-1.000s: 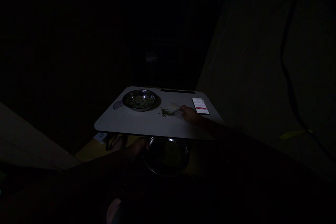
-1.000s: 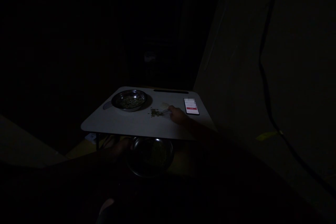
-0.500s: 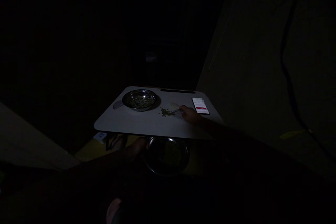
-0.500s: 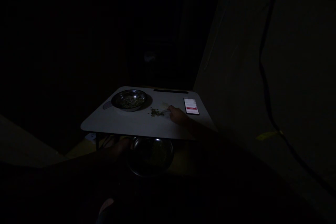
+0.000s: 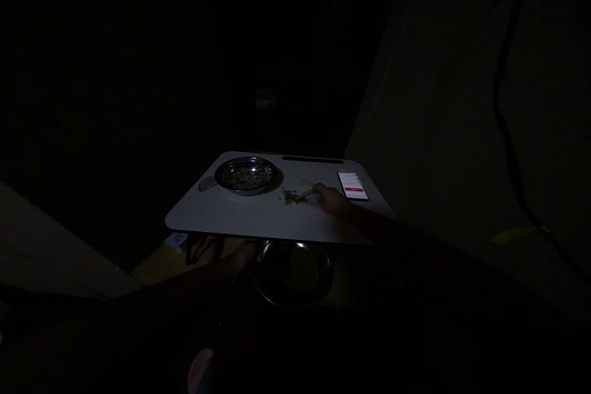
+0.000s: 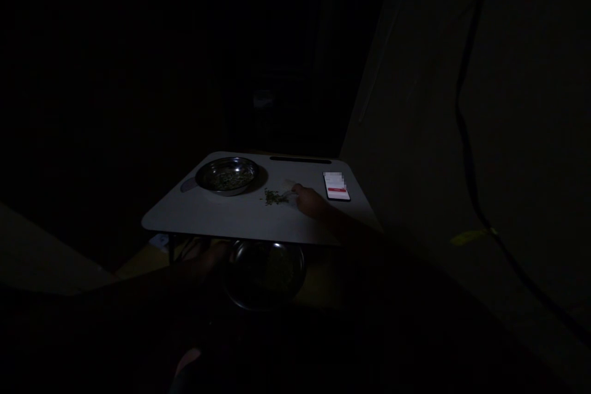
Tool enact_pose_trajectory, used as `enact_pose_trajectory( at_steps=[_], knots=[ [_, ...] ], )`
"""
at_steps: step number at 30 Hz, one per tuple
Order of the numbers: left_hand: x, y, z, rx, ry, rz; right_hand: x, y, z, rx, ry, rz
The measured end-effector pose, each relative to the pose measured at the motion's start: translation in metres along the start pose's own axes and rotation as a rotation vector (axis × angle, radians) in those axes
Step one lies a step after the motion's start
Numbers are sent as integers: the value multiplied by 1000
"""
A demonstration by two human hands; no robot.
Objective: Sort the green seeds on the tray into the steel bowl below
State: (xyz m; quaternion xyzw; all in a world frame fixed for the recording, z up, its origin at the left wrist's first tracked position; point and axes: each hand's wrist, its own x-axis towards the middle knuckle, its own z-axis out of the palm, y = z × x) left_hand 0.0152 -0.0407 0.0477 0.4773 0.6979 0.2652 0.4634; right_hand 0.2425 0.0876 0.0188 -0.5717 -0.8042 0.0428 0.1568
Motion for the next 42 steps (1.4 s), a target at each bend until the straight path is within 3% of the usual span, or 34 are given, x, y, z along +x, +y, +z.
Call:
enact_pose_trajectory(
  at_steps=[5,13,20,26,36,42],
  knots=[
    [11,-5,1,-59,-79,-82,2,-3,0,12,-18,-9],
    [34,-26,5,-100,-202,-56,1,1,2,32,-11,-36],
    [21,-14,2,-45,-103,-67,-2,0,1,18,-31,-28],
    [8,-9,4,-33,92,-4,-3,0,-1,14,-44,-14],
    [10,1,-1,66,75,-79,-11,2,3,192,17,177],
    [24,-16,3,-40,-85,-89,-7,-8,13,191,-13,168]
  ],
)
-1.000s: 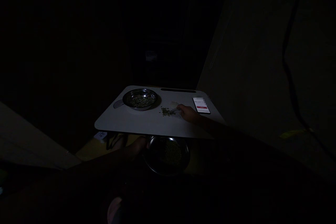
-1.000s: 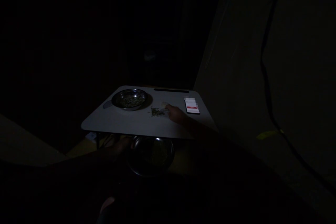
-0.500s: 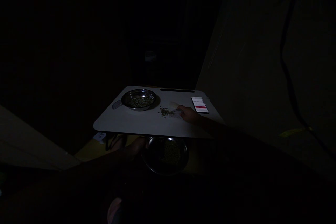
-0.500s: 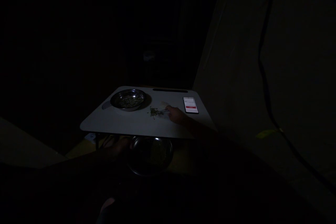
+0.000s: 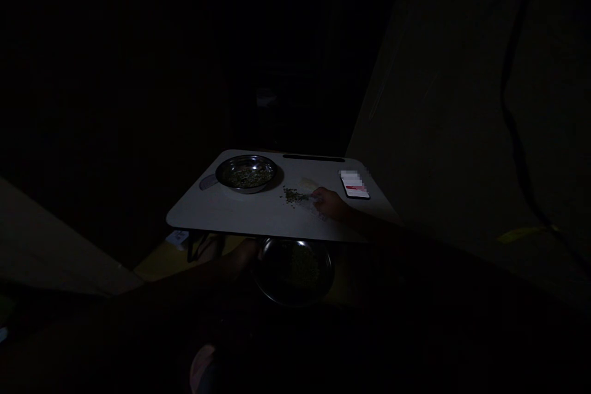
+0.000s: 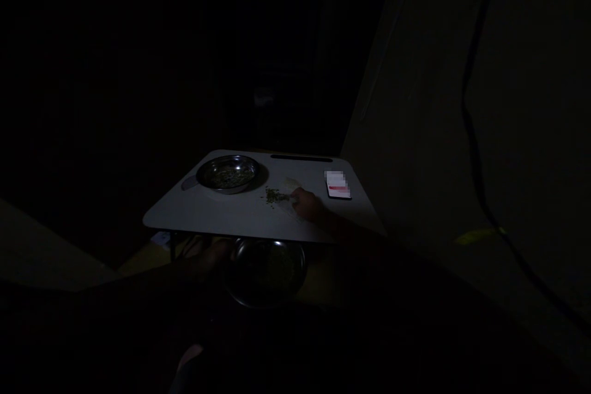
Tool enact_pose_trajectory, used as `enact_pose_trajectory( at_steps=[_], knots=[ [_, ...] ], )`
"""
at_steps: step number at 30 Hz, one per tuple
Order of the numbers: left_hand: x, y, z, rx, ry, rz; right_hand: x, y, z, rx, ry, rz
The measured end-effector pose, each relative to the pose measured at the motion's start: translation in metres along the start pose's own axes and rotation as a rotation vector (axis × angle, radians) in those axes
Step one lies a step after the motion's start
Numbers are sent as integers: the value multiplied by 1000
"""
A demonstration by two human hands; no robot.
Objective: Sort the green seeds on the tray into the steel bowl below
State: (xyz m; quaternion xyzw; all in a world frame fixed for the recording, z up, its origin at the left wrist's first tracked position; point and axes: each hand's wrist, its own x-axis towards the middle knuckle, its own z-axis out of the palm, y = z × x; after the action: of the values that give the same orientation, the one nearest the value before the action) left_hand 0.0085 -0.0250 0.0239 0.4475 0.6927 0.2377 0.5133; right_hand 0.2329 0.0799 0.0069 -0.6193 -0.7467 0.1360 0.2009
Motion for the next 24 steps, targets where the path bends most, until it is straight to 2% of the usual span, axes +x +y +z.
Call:
enact_pose_trajectory(
  at_steps=[4,9,12,17,21,24],
  knots=[
    [2,-2,1,-13,-21,16,1,3,3,-44,13,-26],
    [-9,7,-2,81,126,-32,-1,4,5,-57,54,-17],
    [-13,11,-2,76,165,-10,-2,3,6,-56,65,-17],
    [-12,13,-2,110,118,-36,-3,-2,5,-54,77,5],
    [-5,10,-2,103,92,-8,-7,-9,3,-57,104,27],
    [2,4,-1,66,26,-22,-8,-11,3,-62,106,32]
  ],
)
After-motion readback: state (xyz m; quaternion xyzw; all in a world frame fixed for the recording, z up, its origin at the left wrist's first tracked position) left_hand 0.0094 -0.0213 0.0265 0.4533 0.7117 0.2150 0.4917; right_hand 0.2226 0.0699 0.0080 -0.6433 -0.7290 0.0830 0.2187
